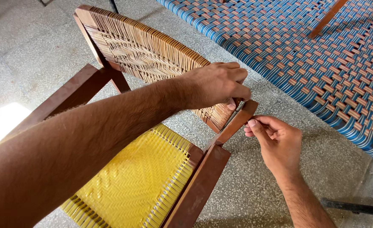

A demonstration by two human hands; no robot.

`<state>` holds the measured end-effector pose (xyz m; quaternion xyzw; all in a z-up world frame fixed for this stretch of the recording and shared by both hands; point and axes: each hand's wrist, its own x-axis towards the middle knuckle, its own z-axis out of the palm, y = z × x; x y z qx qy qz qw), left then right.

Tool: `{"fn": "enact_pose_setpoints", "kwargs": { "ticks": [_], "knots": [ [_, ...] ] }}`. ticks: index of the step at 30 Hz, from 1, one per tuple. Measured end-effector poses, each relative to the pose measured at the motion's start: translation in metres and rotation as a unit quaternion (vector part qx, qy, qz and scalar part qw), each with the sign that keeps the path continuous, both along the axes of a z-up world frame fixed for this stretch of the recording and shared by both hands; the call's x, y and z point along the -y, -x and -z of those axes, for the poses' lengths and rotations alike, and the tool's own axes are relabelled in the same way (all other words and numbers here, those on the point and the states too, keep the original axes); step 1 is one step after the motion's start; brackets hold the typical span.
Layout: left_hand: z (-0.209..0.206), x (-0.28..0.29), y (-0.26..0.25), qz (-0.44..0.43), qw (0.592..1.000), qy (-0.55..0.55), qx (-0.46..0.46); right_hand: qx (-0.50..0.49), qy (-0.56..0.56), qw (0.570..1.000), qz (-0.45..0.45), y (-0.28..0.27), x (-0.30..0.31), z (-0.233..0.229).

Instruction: The person attaches a woven backrest to a wooden chair frame using a screwdriver and screws. They align the backrest, insert screws, and tighten them to secure the backrest to the chair.

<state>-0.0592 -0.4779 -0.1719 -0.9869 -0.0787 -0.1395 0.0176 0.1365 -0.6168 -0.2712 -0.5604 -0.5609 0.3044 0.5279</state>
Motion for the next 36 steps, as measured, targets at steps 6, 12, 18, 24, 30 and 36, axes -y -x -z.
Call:
{"fn": "enact_pose_setpoints", "kwargs": {
  "ticks": [6, 12, 18, 24, 30, 36],
  "knots": [
    [0.002, 0.004, 0.001, -0.017, 1.000, 0.005, 0.000, 0.009, 0.003, 1.000, 0.010, 0.002, 0.001, -0.004],
    [0.004, 0.005, -0.001, -0.021, 1.000, -0.011, 0.018, 0.153, 0.022, 0.987, 0.046, 0.005, 0.001, -0.004],
    [0.012, 0.005, -0.005, -0.030, 0.998, -0.047, 0.004, -0.099, 0.096, 0.989, -0.053, 0.005, -0.007, 0.011],
    [0.009, 0.011, -0.001, -0.074, 0.994, -0.065, -0.057, 0.137, -0.085, 0.987, -0.014, 0.001, 0.003, 0.008],
    [0.002, 0.019, 0.002, -0.097, 0.990, -0.063, -0.084, 0.301, -0.159, 0.938, 0.060, 0.020, 0.000, 0.008],
    [-0.001, 0.020, 0.001, -0.086, 0.991, -0.072, -0.075, -0.037, 0.154, 0.987, 0.032, 0.024, -0.012, 0.012]
  ]
}}
